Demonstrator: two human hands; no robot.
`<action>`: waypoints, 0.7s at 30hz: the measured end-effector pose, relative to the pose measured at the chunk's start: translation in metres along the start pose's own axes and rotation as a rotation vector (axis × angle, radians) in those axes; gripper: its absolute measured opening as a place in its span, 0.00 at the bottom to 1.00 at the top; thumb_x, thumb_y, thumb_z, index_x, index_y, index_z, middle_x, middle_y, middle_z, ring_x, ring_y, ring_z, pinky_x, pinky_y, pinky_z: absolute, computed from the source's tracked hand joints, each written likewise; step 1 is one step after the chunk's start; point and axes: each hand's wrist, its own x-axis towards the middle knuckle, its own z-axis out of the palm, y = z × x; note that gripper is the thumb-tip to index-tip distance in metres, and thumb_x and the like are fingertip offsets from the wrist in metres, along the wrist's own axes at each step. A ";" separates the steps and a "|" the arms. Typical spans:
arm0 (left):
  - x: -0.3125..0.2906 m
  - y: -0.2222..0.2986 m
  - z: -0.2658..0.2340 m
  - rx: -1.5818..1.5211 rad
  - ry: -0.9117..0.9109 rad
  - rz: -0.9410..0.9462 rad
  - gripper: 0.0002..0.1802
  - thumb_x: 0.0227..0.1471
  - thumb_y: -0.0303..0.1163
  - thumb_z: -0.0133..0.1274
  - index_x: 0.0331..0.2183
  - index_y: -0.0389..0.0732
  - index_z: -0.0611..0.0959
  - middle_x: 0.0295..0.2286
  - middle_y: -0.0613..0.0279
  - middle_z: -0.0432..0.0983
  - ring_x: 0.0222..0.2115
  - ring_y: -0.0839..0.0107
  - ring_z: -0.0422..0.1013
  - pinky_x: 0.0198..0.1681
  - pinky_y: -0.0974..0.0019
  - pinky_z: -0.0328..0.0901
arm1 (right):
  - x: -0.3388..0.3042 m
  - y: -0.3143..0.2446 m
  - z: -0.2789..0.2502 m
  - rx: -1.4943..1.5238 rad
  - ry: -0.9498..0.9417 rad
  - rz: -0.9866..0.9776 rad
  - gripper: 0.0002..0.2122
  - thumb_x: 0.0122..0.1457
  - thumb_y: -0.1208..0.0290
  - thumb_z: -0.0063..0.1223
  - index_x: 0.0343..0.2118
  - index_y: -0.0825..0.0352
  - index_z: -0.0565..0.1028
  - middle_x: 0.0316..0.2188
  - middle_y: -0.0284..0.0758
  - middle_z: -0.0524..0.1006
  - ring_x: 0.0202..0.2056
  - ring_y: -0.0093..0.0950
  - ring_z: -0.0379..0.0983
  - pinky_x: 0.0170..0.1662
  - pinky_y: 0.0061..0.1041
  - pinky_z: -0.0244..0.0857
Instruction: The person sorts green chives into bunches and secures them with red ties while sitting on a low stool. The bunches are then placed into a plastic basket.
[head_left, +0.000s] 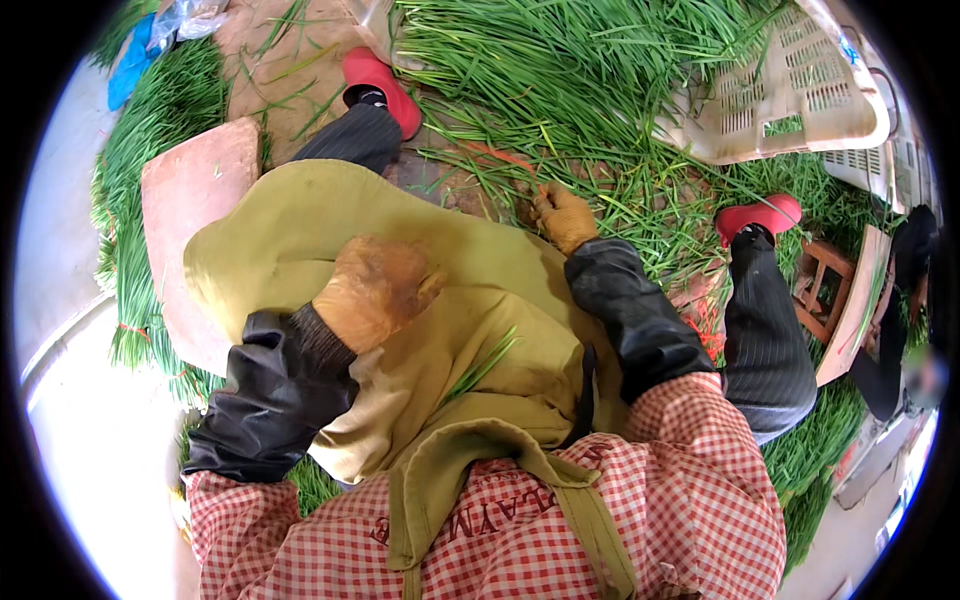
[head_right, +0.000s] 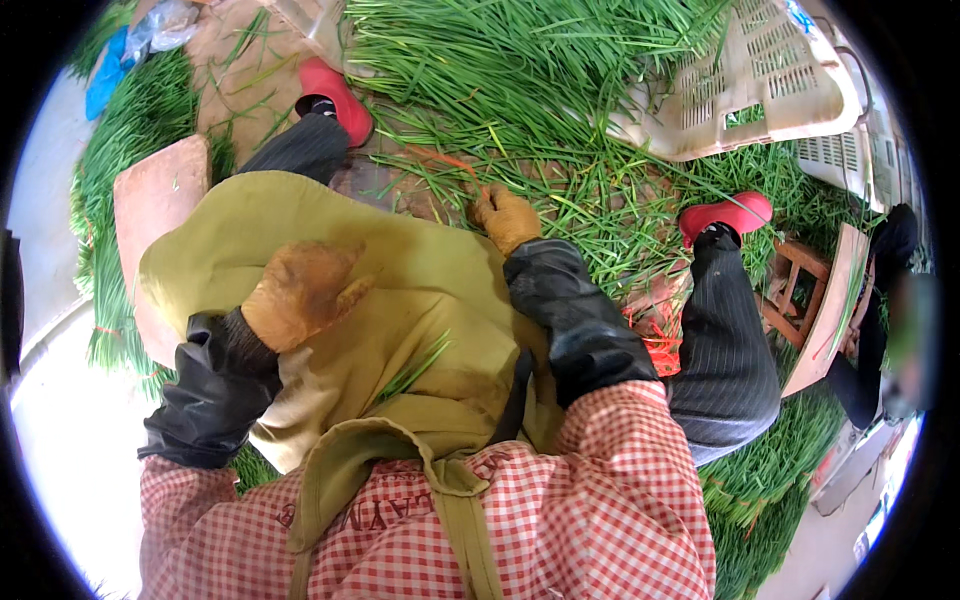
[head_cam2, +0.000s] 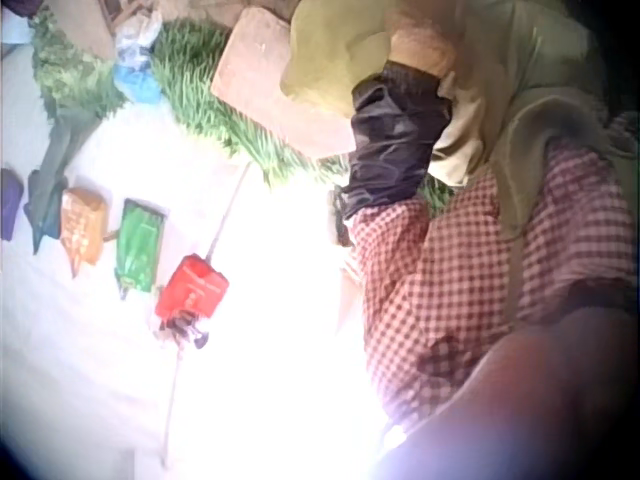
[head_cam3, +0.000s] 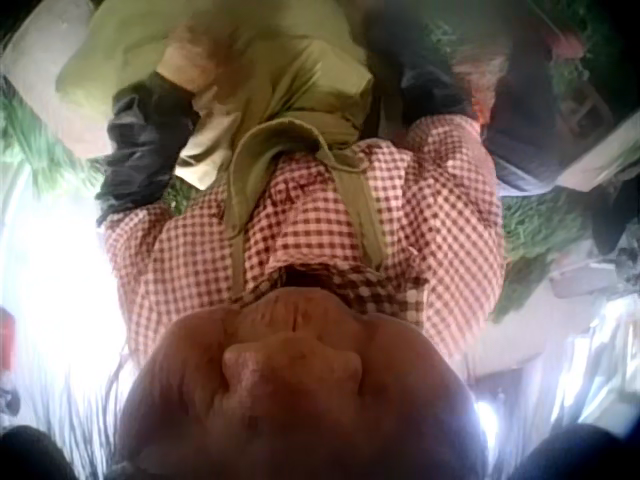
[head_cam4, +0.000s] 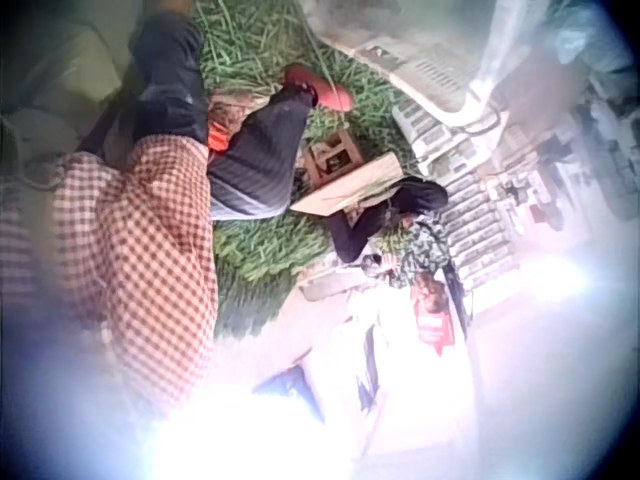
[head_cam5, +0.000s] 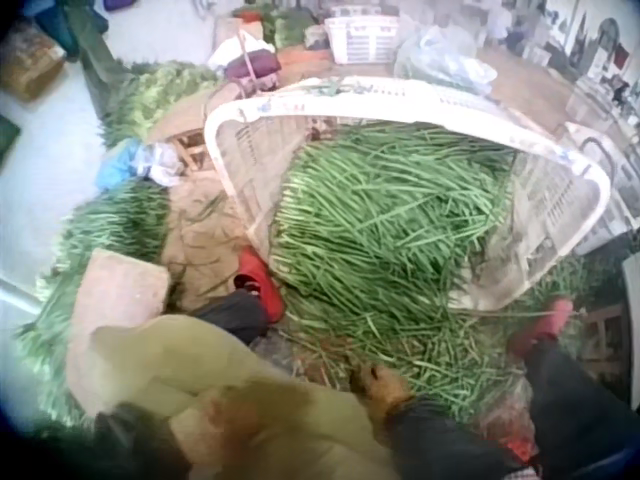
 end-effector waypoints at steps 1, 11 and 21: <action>0.001 0.003 -0.003 -0.036 0.059 0.043 0.24 0.54 0.47 0.46 0.42 0.35 0.74 0.26 0.44 0.74 0.31 0.50 0.71 0.35 0.55 0.65 | -0.009 -0.016 -0.011 0.232 -0.057 0.129 0.11 0.59 0.66 0.47 0.40 0.65 0.72 0.30 0.38 0.78 0.31 0.31 0.75 0.36 0.28 0.66; -0.031 0.020 -0.014 -1.656 0.513 -0.040 0.29 0.57 0.47 0.46 0.50 0.32 0.69 0.43 0.49 0.74 0.47 0.65 0.68 0.49 0.64 0.62 | -0.136 -0.177 -0.004 0.137 -0.058 -0.647 0.08 0.56 0.68 0.50 0.35 0.65 0.71 0.26 0.46 0.74 0.28 0.44 0.72 0.32 0.37 0.66; -0.105 -0.002 0.009 -1.794 0.715 -0.116 0.32 0.58 0.52 0.41 0.50 0.32 0.70 0.41 0.53 0.75 0.44 0.66 0.70 0.47 0.65 0.64 | -0.170 -0.194 0.010 0.201 -0.110 -0.508 0.06 0.56 0.69 0.50 0.33 0.65 0.72 0.25 0.43 0.75 0.28 0.41 0.73 0.32 0.32 0.66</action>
